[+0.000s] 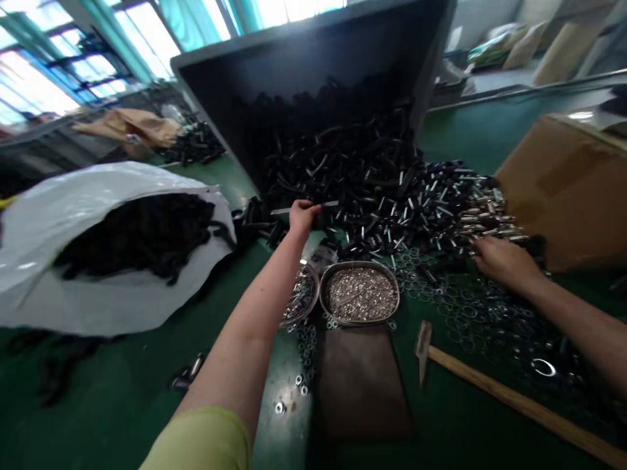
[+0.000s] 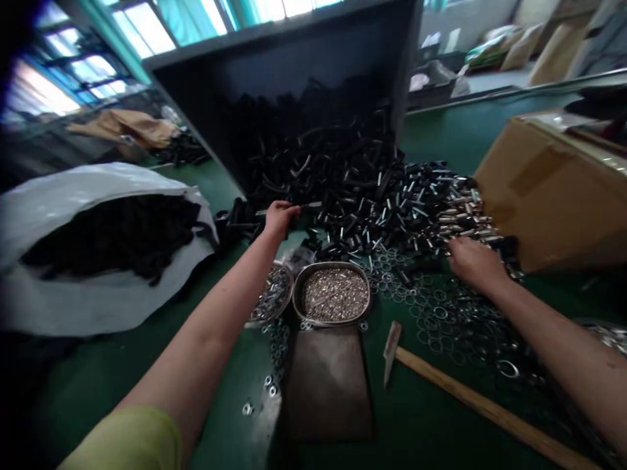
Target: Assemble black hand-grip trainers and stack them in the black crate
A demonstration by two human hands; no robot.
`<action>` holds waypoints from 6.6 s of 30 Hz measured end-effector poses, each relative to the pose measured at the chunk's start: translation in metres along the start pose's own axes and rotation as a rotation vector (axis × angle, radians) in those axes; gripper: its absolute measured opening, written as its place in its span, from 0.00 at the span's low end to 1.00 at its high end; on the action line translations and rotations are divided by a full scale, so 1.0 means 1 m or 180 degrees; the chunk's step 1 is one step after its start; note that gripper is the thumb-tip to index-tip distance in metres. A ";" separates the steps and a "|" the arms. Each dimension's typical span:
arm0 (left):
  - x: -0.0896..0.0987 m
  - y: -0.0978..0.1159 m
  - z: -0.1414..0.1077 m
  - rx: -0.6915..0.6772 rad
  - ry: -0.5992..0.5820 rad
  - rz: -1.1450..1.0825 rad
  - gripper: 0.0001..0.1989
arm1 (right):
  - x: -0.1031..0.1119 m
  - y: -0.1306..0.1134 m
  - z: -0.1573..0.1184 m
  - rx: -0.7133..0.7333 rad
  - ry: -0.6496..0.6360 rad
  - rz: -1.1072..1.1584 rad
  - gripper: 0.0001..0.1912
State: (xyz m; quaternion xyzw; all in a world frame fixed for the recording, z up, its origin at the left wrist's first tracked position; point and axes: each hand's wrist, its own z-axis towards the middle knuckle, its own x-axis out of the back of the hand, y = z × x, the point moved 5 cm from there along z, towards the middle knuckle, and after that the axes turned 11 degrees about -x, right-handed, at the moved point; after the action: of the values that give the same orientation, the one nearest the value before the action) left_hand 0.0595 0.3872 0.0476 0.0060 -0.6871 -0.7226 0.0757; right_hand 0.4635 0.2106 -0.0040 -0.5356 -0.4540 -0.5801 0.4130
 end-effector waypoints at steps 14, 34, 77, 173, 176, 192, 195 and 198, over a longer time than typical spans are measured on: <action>0.159 -0.003 -0.262 0.0156 -0.0219 -0.0132 0.06 | 0.016 -0.022 -0.078 0.0094 0.0035 0.2330 0.13; 0.135 -0.024 -0.361 0.0142 -0.0368 0.0725 0.13 | 0.058 -0.192 -0.258 0.0284 -0.2517 0.5593 0.09; 0.007 -0.024 -0.388 0.1527 -0.1939 -0.1070 0.16 | 0.069 -0.197 -0.245 0.0415 -0.1306 0.4092 0.06; 0.059 -0.024 -0.357 0.0601 0.0284 -0.2071 0.06 | 0.080 -0.241 -0.249 0.1134 -0.0988 0.3142 0.13; 0.061 -0.021 -0.354 0.0578 0.0166 -0.1743 0.07 | 0.074 -0.248 -0.250 0.0871 -0.1326 0.3904 0.11; 0.076 -0.035 -0.344 -0.0858 -0.0913 0.1747 0.24 | 0.077 -0.299 -0.148 0.1505 -0.0686 0.1949 0.10; 0.068 -0.033 -0.347 -0.1129 -0.1222 0.2338 0.26 | 0.082 -0.356 -0.118 0.1726 -0.0239 0.1577 0.08; 0.066 -0.035 -0.348 -0.1136 -0.1292 0.2450 0.29 | 0.072 -0.401 -0.102 0.1747 -0.0234 0.1430 0.07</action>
State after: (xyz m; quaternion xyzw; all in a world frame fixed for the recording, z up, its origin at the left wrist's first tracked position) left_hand 0.0301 0.0356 0.0000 -0.4038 -0.5053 -0.7353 0.2022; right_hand 0.0450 0.2113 0.0321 -0.5117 -0.4784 -0.3116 0.6421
